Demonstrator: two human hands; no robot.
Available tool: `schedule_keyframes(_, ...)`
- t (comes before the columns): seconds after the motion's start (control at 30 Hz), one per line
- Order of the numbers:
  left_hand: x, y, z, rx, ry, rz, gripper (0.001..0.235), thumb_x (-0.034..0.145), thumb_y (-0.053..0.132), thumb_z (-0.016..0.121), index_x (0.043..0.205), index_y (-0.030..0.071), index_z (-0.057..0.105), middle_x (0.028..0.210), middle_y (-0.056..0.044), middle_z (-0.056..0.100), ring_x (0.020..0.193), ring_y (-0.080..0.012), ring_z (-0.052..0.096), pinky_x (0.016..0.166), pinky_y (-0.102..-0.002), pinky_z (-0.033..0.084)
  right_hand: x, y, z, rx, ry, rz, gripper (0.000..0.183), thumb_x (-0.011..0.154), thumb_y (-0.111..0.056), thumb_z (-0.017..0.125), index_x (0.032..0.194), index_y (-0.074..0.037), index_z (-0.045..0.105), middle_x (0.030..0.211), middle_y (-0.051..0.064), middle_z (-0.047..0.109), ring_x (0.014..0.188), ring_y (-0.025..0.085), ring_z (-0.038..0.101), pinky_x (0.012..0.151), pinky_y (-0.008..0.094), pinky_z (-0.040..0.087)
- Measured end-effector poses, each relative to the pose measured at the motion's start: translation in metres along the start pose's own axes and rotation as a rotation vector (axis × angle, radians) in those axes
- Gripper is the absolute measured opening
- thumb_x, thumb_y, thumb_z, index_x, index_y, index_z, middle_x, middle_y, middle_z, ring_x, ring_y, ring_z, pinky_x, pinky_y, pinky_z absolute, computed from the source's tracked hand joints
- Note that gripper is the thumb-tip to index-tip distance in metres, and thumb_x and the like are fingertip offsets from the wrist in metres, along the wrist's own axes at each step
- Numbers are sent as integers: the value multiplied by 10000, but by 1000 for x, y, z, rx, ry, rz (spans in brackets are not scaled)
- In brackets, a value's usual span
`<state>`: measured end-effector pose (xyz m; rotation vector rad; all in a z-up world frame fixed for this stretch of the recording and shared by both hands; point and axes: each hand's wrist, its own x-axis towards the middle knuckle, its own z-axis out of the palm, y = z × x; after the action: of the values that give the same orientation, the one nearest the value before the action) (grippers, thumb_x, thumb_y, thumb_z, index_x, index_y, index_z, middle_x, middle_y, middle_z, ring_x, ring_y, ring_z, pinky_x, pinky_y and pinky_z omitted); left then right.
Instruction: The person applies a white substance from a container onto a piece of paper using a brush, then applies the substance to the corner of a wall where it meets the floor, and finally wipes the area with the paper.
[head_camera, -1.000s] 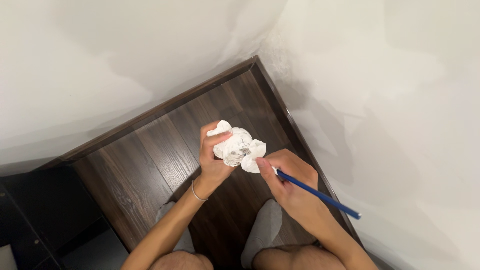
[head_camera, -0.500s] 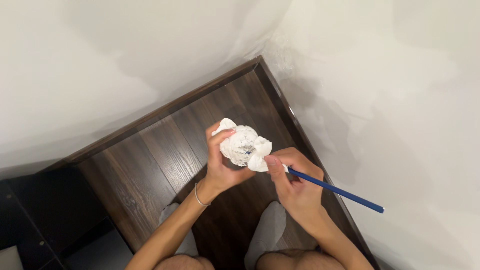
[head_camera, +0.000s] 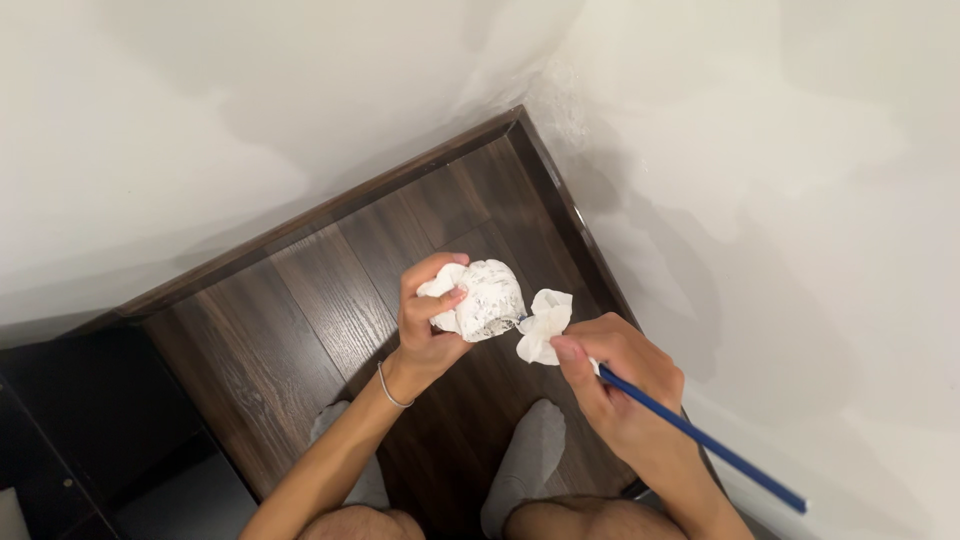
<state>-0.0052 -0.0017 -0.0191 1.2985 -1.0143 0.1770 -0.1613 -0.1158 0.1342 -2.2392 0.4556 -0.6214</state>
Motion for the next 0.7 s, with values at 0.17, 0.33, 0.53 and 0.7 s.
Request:
schedule_keyframes(0.17,-3,-1,-2,30,-17,-4,796,681,34,999,1241,140,442,1336,-177,514,1166,-281,624,903,-339,610,0,6,9,19,39,190,194,985,-176,673,869,-25,707,747,37,742,515,51,550,434,215,377)
schedule_keyframes(0.33,-5,-4,1,8,25,-12,794,689,24,995,1240,149,437,1340,-163,519,1165,-266,638,911,-342,621,-2,13,21,106,80,267,249,1013,-204,658,859,-13,703,738,37,738,562,44,632,450,196,438)
schedule_keyframes(0.53,-6,-6,3,-1,72,-53,816,677,23,998,1255,155,436,1329,-160,508,1132,-237,633,893,-327,615,0,13,32,370,154,546,276,1015,-197,655,860,22,719,673,81,689,537,88,620,455,220,469)
schedule_keyframes(0.7,-3,-5,5,-16,142,-61,847,670,36,1005,1259,163,411,1319,-145,484,1144,-231,632,914,-336,634,2,8,33,331,208,508,268,996,-208,662,855,12,721,634,70,691,500,87,629,417,221,463)
